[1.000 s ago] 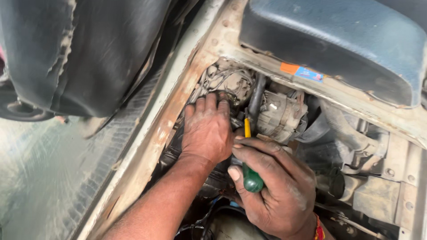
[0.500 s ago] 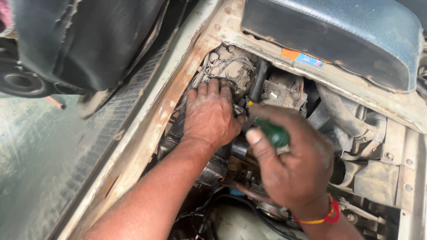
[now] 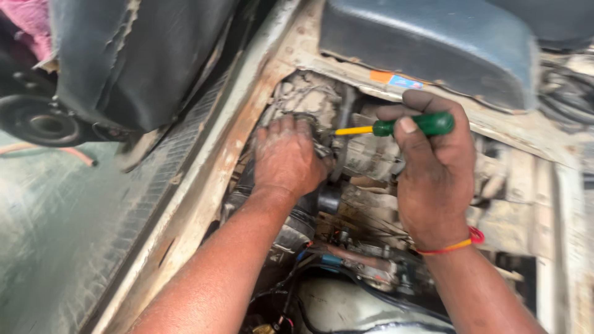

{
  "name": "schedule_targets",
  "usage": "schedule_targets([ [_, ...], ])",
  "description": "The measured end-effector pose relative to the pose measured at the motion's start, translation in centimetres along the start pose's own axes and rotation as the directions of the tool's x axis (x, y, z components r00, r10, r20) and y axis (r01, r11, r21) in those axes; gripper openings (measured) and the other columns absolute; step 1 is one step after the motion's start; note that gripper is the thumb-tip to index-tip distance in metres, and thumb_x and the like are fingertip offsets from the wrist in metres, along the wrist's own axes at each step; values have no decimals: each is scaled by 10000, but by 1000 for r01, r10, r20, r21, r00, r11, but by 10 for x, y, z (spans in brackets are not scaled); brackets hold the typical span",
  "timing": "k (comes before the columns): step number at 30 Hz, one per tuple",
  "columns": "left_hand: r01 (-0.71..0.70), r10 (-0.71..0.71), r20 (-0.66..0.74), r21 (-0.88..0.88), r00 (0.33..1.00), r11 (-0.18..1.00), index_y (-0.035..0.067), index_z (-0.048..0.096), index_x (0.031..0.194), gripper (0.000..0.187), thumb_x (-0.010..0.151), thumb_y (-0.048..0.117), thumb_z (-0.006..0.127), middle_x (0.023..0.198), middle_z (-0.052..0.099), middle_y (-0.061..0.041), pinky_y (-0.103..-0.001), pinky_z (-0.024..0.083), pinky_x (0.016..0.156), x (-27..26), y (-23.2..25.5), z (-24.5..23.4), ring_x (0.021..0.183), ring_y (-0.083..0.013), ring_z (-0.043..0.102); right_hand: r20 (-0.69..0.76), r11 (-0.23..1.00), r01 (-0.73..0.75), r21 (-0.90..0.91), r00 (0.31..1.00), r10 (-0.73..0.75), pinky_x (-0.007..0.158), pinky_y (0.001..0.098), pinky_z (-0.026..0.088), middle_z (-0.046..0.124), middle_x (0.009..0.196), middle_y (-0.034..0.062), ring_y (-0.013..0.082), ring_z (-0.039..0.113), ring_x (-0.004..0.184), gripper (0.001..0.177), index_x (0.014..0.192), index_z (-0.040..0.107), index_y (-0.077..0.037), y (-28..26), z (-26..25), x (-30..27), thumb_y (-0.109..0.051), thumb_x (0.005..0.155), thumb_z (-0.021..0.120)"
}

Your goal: The person manipulates an air filter housing by hand, then uses a screwdriver and a wrench to loosen and tighten various parts inside a vehicle's engine bay while another person assists.

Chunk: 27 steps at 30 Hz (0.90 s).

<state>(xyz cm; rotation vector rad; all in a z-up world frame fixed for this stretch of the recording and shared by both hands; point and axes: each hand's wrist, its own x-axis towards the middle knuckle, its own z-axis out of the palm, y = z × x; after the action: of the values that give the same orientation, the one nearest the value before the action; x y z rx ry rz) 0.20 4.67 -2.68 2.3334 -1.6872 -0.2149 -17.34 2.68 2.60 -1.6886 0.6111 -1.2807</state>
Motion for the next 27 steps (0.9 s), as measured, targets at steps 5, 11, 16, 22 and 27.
schedule_targets([
  [5, 27, -27, 20, -4, 999, 1000, -21, 512, 1381, 869, 806, 577, 769, 1385, 533, -189, -507, 335, 1115, 1, 1, -7, 1333, -327, 471, -64, 966, 81, 244, 996, -67, 919, 345, 535, 580, 982, 48, 164, 575, 950, 245, 1281, 518, -57, -3, -6, 41, -143, 1057, 564],
  [11, -18, 19, -45, 20, 999, 1000, 5, 550, 1375, 878, 754, 574, 795, 1427, 513, -220, -554, 332, 1053, 10, 2, 3, 1343, -388, 460, -41, 812, 87, 577, 996, -77, 593, 344, 427, 578, 852, 84, 160, 492, 642, 188, 1227, 531, -86, 58, 9, 126, -266, 1186, 493],
  [16, -8, 10, -29, 69, 1000, 998, -9, 604, 1287, 826, 718, 549, 820, 1337, 560, -194, -551, 383, 1027, 16, 6, 4, 1270, -351, 506, -41, 773, 50, 632, 999, -31, 556, 359, 430, 580, 822, 99, 195, 472, 601, 175, 1115, 514, -79, 99, 22, 152, -251, 1146, 518],
  [22, -55, 74, -172, 111, 982, 992, -18, 660, 1237, 887, 607, 579, 842, 1275, 604, -198, -545, 410, 938, 21, 9, 4, 1200, -361, 555, -39, 746, 53, 664, 999, -36, 556, 356, 429, 579, 797, 109, 187, 468, 576, 198, 1106, 518, -65, 104, 26, 153, -255, 1160, 507],
  [27, -51, 64, -116, 115, 991, 992, -10, 679, 1156, 795, 640, 578, 823, 1190, 622, -190, -531, 421, 958, 29, 6, 9, 1161, -337, 572, -32, 751, 13, 660, 999, 10, 587, 367, 433, 581, 794, 107, 184, 470, 587, 200, 1040, 531, -88, 117, 27, 150, -271, 1108, 493],
])
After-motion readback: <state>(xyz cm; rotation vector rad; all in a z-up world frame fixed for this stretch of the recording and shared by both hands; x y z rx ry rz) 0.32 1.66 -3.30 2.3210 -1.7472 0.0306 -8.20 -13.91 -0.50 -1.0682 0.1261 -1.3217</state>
